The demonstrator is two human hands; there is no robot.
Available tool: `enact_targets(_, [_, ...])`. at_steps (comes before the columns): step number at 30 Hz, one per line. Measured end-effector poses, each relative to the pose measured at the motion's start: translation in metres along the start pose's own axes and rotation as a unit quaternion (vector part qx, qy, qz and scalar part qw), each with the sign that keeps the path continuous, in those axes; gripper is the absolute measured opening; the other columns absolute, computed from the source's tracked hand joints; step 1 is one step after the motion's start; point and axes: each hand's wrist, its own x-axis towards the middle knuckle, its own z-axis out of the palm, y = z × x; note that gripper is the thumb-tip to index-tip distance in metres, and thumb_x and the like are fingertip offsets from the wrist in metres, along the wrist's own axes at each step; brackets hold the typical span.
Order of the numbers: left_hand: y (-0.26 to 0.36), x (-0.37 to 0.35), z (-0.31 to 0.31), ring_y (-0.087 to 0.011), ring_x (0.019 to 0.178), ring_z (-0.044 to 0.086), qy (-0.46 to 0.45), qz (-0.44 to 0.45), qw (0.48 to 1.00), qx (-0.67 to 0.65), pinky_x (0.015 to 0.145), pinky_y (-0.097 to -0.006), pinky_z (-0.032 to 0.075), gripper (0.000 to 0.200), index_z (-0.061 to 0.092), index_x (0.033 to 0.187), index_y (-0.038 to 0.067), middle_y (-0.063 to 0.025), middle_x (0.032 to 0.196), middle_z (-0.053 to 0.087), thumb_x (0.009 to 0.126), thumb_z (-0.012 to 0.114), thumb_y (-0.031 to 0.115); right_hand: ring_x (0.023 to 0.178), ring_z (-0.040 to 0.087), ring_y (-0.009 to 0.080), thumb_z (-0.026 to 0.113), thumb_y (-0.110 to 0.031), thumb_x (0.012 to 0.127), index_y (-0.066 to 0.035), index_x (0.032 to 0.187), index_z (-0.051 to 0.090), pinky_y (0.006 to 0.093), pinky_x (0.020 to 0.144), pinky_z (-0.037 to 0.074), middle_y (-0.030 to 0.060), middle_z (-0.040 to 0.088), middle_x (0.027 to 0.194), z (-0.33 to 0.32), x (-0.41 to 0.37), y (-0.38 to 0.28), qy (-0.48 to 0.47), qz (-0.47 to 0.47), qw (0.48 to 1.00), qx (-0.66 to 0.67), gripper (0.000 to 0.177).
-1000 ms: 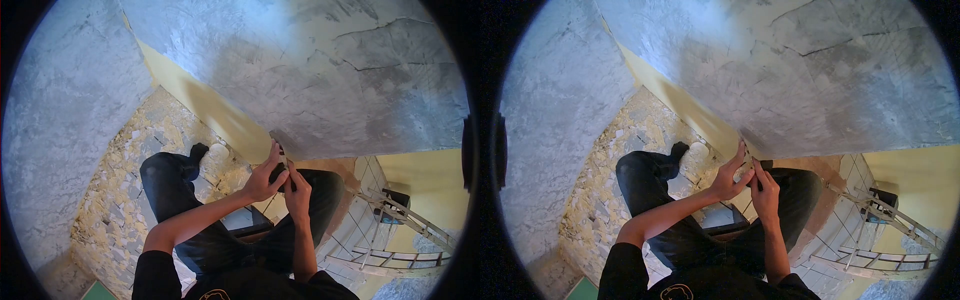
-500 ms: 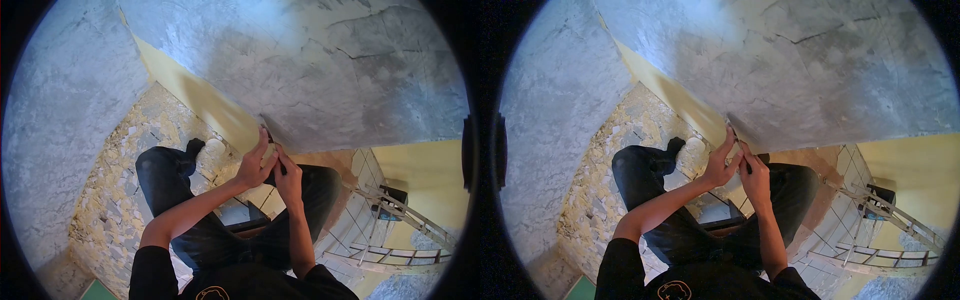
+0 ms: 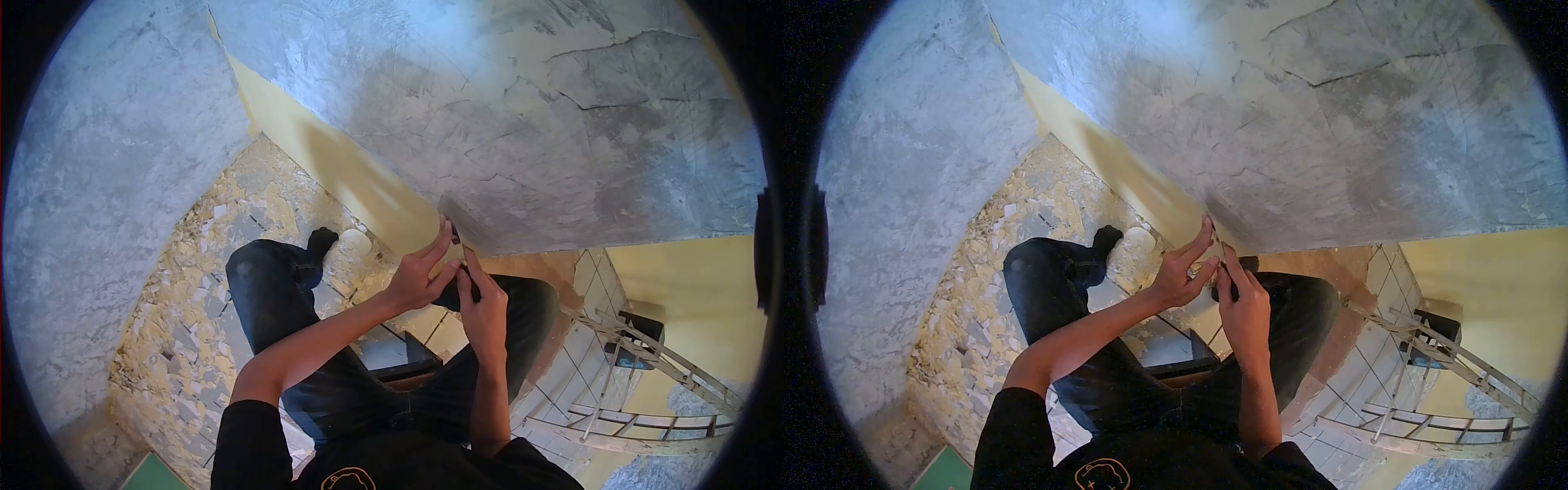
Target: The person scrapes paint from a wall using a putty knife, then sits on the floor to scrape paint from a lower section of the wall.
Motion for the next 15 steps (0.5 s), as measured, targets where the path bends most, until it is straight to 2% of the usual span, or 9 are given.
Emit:
enact_targets(1, [0.001, 0.001, 0.001, -0.0404, 0.133, 0.047, 0.002, 0.001, 1.000, -0.002, 0.108, -0.0414, 0.041, 0.063, 0.037, 0.145, -0.010, -0.0324, 0.144, 0.044, 0.095, 0.061, 0.019, 0.080, 0.069, 0.0287, 0.063, -0.007, 0.095, -0.009, 0.134, 0.060, 0.0355, 0.073, 0.052, 0.0219, 0.069, 0.095, -0.001, -0.002, 0.005, 0.019, -0.009, 1.000, 0.018, 0.040])
enact_targets(2, [0.003, 0.000, 0.001, -0.0395, 0.133, 0.048, -0.011, 0.000, 1.000, 0.000, 0.107, -0.0413, 0.042, 0.062, 0.039, 0.145, -0.008, -0.0306, 0.144, 0.045, 0.094, 0.062, 0.020, 0.080, 0.069, 0.0287, 0.063, -0.007, 0.095, -0.009, 0.134, 0.060, 0.0355, 0.073, 0.052, 0.0219, 0.069, 0.095, -0.002, -0.005, 0.011, 0.019, -0.009, 1.000, 0.016, 0.040])
enact_targets(4, [0.005, 0.000, 0.000, -0.0387, 0.132, 0.049, -0.026, -0.002, 1.000, 0.003, 0.107, -0.0413, 0.042, 0.061, 0.042, 0.144, -0.006, -0.0288, 0.144, 0.046, 0.094, 0.063, 0.021, 0.086, 0.070, 0.0218, 0.063, -0.007, 0.095, -0.007, 0.133, 0.060, 0.0330, 0.078, 0.052, 0.0216, 0.070, 0.102, -0.007, -0.010, 0.020, 0.028, -0.012, 0.999, 0.033, 0.039])
enact_targets(6, [0.012, 0.001, 0.001, -0.0374, 0.131, 0.051, -0.042, 0.056, 0.997, 0.029, 0.107, -0.0415, 0.043, 0.061, 0.045, 0.143, -0.003, -0.0266, 0.145, 0.047, 0.092, 0.066, 0.023, 0.088, 0.070, 0.0207, 0.064, -0.007, 0.095, -0.006, 0.133, 0.060, 0.0326, 0.080, 0.052, 0.0217, 0.070, 0.104, -0.018, -0.018, 0.021, 0.028, 0.004, 0.999, 0.035, 0.038])
enact_targets(8, [0.019, 0.002, 0.004, -0.0367, 0.131, 0.051, -0.065, 0.060, 0.996, 0.015, 0.107, -0.0416, 0.042, 0.061, 0.046, 0.143, -0.001, -0.0258, 0.145, 0.047, 0.091, 0.067, 0.023, 0.090, 0.069, 0.0189, 0.064, -0.006, 0.095, -0.006, 0.133, 0.060, 0.0316, 0.081, 0.052, 0.0221, 0.071, 0.106, -0.038, -0.023, 0.009, 0.005, 0.048, 0.999, 0.012, 0.039])
enact_targets(11, [0.023, 0.001, 0.007, -0.0358, 0.131, 0.051, -0.091, 0.068, 0.993, 0.015, 0.108, -0.0414, 0.042, 0.062, 0.046, 0.143, -0.001, -0.0256, 0.146, 0.046, 0.090, 0.068, 0.023, 0.085, 0.069, 0.0221, 0.064, -0.006, 0.094, -0.006, 0.133, 0.060, 0.0323, 0.077, 0.052, 0.0236, 0.070, 0.102, -0.050, -0.025, 0.009, 0.014, 0.017, 1.000, -0.012, 0.039])
enact_targets(13, [0.018, -0.001, 0.011, -0.0355, 0.132, 0.051, -0.096, 0.076, 0.992, 0.025, 0.108, -0.0412, 0.042, 0.062, 0.046, 0.142, -0.003, -0.0261, 0.146, 0.045, 0.090, 0.068, 0.023, 0.082, 0.069, 0.0253, 0.064, -0.007, 0.094, -0.007, 0.133, 0.060, 0.0335, 0.075, 0.052, 0.0236, 0.069, 0.099, -0.040, -0.017, 0.011, 0.003, 0.036, 0.999, -0.010, 0.039])
enact_targets(15, [0.001, -0.007, 0.014, -0.0362, 0.133, 0.049, -0.055, 0.036, 0.996, 0.056, 0.109, -0.0413, 0.041, 0.064, 0.045, 0.142, -0.005, -0.0272, 0.146, 0.045, 0.089, 0.068, 0.022, 0.079, 0.069, 0.0285, 0.063, -0.009, 0.094, -0.007, 0.132, 0.061, 0.0348, 0.073, 0.052, 0.0236, 0.069, 0.096, -0.029, -0.013, 0.018, -0.007, 0.055, 0.998, -0.005, 0.038])
